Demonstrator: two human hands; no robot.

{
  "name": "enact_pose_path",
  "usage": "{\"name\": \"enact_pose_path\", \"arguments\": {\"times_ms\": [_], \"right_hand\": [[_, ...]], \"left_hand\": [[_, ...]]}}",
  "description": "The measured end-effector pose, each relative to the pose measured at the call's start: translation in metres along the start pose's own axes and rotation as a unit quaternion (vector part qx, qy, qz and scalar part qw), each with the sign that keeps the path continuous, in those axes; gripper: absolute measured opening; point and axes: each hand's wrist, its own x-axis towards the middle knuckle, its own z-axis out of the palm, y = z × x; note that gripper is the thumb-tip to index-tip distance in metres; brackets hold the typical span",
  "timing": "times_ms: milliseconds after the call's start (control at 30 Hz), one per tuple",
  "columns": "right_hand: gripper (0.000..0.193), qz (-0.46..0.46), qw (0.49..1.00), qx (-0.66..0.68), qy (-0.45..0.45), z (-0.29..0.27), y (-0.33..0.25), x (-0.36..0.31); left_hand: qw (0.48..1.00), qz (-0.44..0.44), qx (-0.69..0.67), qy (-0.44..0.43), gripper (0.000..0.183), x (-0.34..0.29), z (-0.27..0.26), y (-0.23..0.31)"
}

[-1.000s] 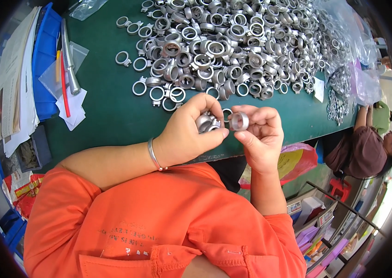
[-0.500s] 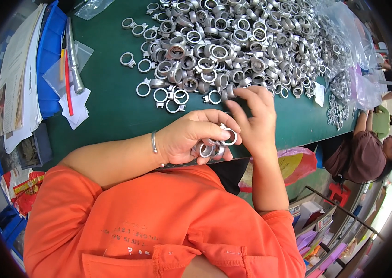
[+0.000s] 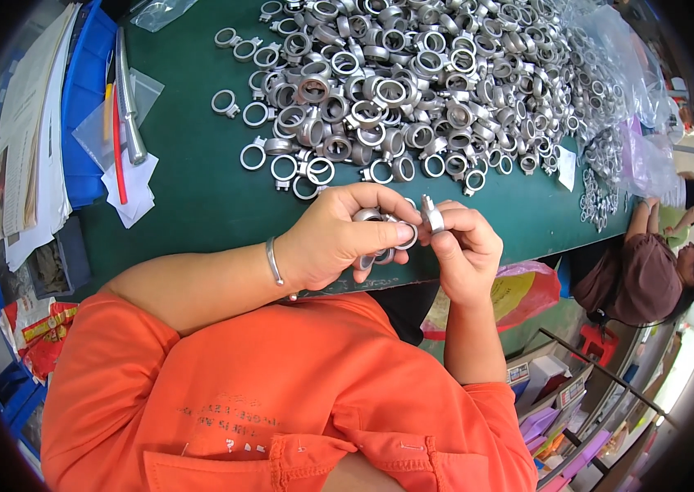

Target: The person picks up metal rings from a large pile on a table and places them one at a time into a pink bag while checking the objects by hand.

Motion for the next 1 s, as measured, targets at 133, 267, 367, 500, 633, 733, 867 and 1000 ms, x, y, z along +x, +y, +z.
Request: {"name": "enact_pose_path", "arguments": {"times_ms": [133,267,367,500,633,733,867,1000], "right_hand": [[0.011,-0.051,0.989,-0.133,-0.025,-0.001,-0.003,0.001],[0.018,-0.126,0.951,-0.283,-0.005,0.002,-0.01,0.002],[0.021,-0.16,0.928,-0.337,0.013,0.004,-0.014,0.0],[0.021,-0.194,0.899,-0.393,0.01,0.004,-0.019,-0.003],[0.021,-0.254,0.866,-0.43,-0.009,0.004,-0.021,-0.005],[0.023,-0.32,0.823,-0.468,-0.017,0.008,-0.023,-0.002],[0.018,-0.326,0.845,-0.422,-0.049,0.013,-0.026,-0.002],[0.023,-0.039,0.985,0.044,0.164,0.037,-0.011,-0.005]], "left_hand": [[0.999,0.024,0.046,0.001,0.016,0.001,0.0,-0.004],[0.992,0.013,0.126,0.01,0.017,-0.001,-0.001,-0.002],[0.99,0.02,0.139,0.018,0.017,-0.001,-0.001,-0.004],[0.989,0.031,0.141,0.024,0.017,-0.001,-0.001,-0.005],[0.992,0.03,0.122,0.022,0.017,-0.002,0.0,-0.005],[0.998,0.016,0.063,0.008,0.02,0.0,0.002,-0.005],[0.998,-0.031,-0.044,-0.012,0.02,-0.001,-0.001,-0.006],[0.997,0.074,0.005,0.001,0.012,-0.002,0.003,0.002]]}}
